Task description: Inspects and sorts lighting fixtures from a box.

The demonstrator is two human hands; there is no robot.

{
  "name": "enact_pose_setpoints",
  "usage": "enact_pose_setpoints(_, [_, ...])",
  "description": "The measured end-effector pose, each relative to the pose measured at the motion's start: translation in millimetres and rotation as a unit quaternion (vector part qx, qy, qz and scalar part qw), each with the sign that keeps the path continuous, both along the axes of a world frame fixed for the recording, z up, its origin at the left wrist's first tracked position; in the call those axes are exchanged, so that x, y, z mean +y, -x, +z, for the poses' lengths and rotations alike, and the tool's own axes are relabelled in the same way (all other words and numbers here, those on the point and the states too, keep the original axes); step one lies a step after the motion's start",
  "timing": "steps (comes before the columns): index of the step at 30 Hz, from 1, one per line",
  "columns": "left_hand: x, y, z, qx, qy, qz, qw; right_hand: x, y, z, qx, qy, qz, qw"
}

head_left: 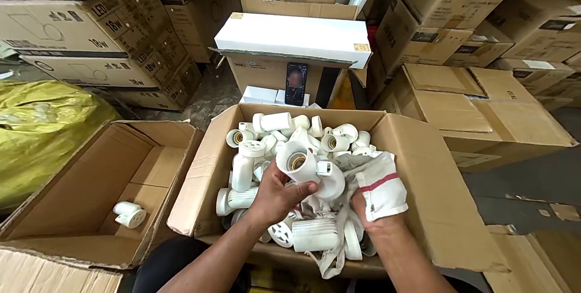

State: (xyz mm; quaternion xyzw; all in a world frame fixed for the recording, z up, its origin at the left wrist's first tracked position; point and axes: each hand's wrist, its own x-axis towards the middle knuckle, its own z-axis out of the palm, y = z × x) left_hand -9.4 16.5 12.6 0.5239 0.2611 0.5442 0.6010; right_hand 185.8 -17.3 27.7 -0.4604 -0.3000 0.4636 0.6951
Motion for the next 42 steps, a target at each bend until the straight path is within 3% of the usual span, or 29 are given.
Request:
enact_pose_setpoints(2, [3, 3, -4, 0.043, -0.073, 0.040, 0.996, 6, -4, 1, -0.099, 0.028, 0.038, 0.994])
enact_pose_setpoints(3, [3, 2, -4, 0.058, -0.097, 0.057, 0.992, 13, -5, 8, -0.228, 0.068, 0.072, 0.969])
enact_pose_setpoints(6, [0, 0, -2, 0.083, -0.134, 0.097, 0.983, 20, 4, 20, -0.498, 0.149, 0.131, 0.844])
enact_pose_setpoints(7, [-1, 0, -2, 0.087, -0.140, 0.101, 0.981, 15, 11, 22, -0.502, 0.150, 0.100, 0.846])
enact_pose_setpoints(11, [-4, -1, -3, 0.118, -0.182, 0.115, 0.969, 7, 24, 17, -0.272, 0.066, 0.049, 0.959])
enact_pose_setpoints(13, [-3, -2, -7, 0.142, -0.202, 0.135, 0.960, 5, 24, 8, -0.251, 0.017, 0.042, 0.967])
enact_pose_setpoints(17, [-7, -3, -15, 0.226, -0.214, 0.178, 0.933, -18, 30, 21, -0.311, -0.031, 0.063, 0.948])
enact_pose_setpoints(19, [-11, -6, -20, 0.273, -0.227, 0.207, 0.912, -24, 19, -7, -0.470, -0.058, 0.034, 0.880])
enact_pose_setpoints(21, [-16, -11, -25, 0.304, -0.244, 0.239, 0.889, -22, 15, -27, -0.557, -0.046, -0.009, 0.829])
enact_pose_setpoints(26, [-16, -12, -20, 0.368, -0.302, 0.278, 0.834, -37, 27, -19, -0.540, -0.011, 0.003, 0.842])
enact_pose_setpoints(28, [-15, -9, -21, 0.375, -0.337, 0.282, 0.816, -46, 27, -23, -0.572, -0.023, 0.008, 0.820])
enact_pose_setpoints(31, [-14, -6, -19, 0.371, -0.360, 0.273, 0.811, -43, 25, -24, -0.511, -0.020, 0.002, 0.859])
enact_pose_setpoints(32, [-14, -5, -18, 0.359, -0.345, 0.264, 0.826, -38, 24, -25, -0.507, -0.009, -0.018, 0.861])
enact_pose_setpoints(34, [-14, -3, -10, 0.281, -0.234, 0.227, 0.903, -27, 13, -26, -0.507, 0.017, -0.055, 0.860])
enact_pose_setpoints(36, [-6, -1, 7, 0.135, -0.057, 0.196, 0.970, -8, 3, -8, -0.315, 0.048, -0.061, 0.946])
enact_pose_setpoints(37, [2, 2, 13, 0.065, 0.029, 0.181, 0.981, 1, -2, 4, -0.194, 0.058, -0.059, 0.978])
enact_pose_setpoints(40, [22, 17, 7, -0.042, 0.201, 0.142, 0.968, 5, -28, -11, 0.050, -0.017, -0.063, 0.997])
enact_pose_setpoints(42, [26, 19, 3, -0.078, 0.265, 0.116, 0.954, 4, -33, -19, 0.118, -0.085, -0.106, 0.984])
